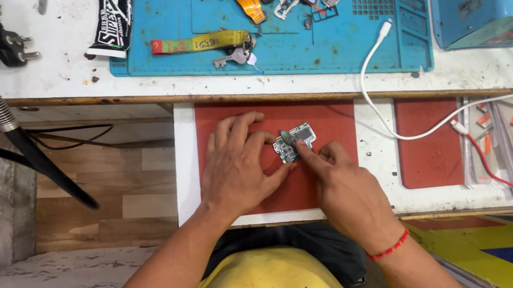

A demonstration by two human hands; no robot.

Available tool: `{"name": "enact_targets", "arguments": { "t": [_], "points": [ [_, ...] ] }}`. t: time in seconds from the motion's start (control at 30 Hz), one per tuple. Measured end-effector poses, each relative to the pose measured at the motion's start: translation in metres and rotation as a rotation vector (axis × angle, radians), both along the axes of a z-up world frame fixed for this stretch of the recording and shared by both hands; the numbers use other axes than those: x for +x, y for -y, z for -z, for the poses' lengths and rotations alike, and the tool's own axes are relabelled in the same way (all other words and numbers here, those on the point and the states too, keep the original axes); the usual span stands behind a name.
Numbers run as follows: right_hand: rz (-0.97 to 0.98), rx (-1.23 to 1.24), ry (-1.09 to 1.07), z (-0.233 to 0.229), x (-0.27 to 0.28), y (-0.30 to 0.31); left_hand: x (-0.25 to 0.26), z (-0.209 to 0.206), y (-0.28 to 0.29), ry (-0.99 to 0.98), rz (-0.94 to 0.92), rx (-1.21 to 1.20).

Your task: The person uses a small brush to clean a small circuit board placed on a red mat. They repeatedly scrub different areas of the board's surface and edges, occasionally lifting and repositioning the board to access different sides.

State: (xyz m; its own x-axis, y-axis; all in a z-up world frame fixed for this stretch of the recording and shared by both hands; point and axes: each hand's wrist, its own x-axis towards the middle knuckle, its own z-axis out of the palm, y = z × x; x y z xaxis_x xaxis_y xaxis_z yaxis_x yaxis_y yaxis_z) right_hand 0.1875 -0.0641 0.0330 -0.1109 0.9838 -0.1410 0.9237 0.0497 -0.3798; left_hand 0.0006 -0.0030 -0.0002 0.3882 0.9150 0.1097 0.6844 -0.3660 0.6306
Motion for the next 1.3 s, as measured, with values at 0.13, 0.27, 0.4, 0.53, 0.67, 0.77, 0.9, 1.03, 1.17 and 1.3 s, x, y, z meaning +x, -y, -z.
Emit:
{"name": "enact_targets", "arguments": {
  "t": [0.13,0.27,0.4,0.53,0.67,0.77,0.9,1.03,1.17,1.3],
  "points": [
    [0.098,-0.03,0.025,0.0,0.003,-0.006,0.001,0.001,-0.002,0.015,0.002,0.018],
    [0.096,-0.015,-0.039,0.002,0.001,-0.004,-0.002,0.001,-0.001,0.005,0.004,0.027],
    [0.117,-0.035,-0.055,0.002,0.003,-0.003,0.0,0.002,-0.002,0.008,0.003,0.023],
    [0.093,-0.007,-0.041,0.005,0.003,-0.001,0.0,0.003,-0.002,0.005,0.011,0.048],
    [0.03,0.048,-0.11,0.009,0.004,-0.002,-0.002,0.003,-0.001,0.01,0.011,0.048],
    [0.12,0.063,-0.057,0.014,0.007,-0.002,-0.002,0.003,-0.001,0.01,0.014,0.054],
    [0.004,0.017,-0.095,0.012,0.005,0.006,-0.001,0.002,-0.002,-0.012,0.009,0.039],
    [0.13,0.023,-0.091,0.008,0.009,0.003,0.001,0.002,-0.002,0.005,0.016,0.032],
    [0.1,-0.023,-0.074,0.008,0.007,0.002,-0.003,0.001,-0.001,-0.001,0.008,0.068],
    [0.13,0.013,-0.055,0.011,0.009,0.004,-0.001,0.002,-0.001,0.005,0.008,0.049]
  ]
}}
